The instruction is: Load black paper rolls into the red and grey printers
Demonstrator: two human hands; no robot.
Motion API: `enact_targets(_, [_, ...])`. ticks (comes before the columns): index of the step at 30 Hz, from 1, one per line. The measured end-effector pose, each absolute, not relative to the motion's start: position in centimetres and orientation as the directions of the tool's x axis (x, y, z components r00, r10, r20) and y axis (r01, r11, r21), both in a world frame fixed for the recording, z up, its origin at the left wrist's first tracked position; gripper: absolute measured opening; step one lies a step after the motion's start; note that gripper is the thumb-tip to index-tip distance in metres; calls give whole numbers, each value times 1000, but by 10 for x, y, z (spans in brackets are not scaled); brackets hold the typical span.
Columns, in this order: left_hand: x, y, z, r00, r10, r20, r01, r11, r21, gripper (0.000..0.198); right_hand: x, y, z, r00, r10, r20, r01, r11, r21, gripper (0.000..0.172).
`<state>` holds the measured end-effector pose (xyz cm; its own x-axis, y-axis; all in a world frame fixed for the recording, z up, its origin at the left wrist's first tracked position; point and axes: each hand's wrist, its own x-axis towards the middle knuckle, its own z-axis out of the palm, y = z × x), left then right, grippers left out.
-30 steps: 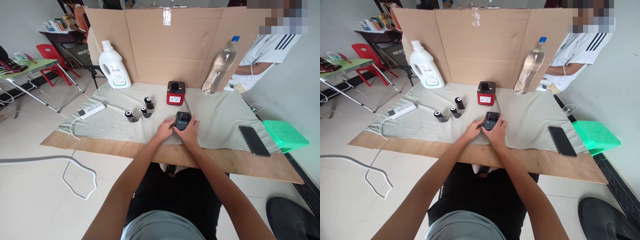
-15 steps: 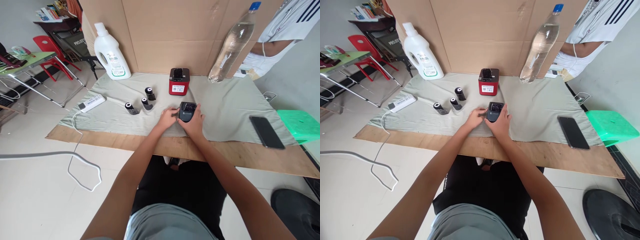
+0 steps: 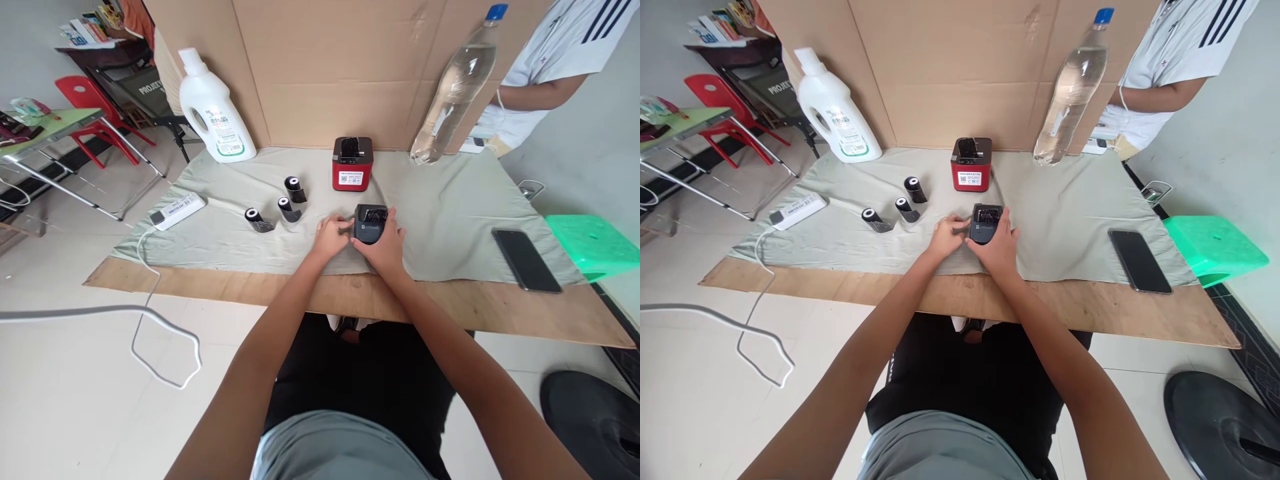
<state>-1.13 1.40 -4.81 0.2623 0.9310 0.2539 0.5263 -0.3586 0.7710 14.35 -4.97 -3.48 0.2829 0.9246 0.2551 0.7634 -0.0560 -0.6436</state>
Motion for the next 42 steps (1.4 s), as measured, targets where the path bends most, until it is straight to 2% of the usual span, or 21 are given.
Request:
enact_targets(9, [-9, 16, -49, 244, 940, 238, 509, -334, 794, 29, 148, -48, -38, 259, 925, 279, 754, -13, -657, 126])
enact_targets(19, [-8, 15, -53, 270, 927, 261, 555, -371, 744, 36, 147, -47, -40, 269, 913, 305, 758, -6, -652, 119])
enact_targets(31, [-9, 9, -44, 288, 924, 250, 672, -382, 635, 48, 146, -49, -37, 279, 927, 252, 752, -47, -657, 127])
enact_targets(42, [-9, 9, -43, 270, 922, 276, 598, -385, 703, 49, 145, -49, -38, 295, 913, 282, 730, -25, -683, 117])
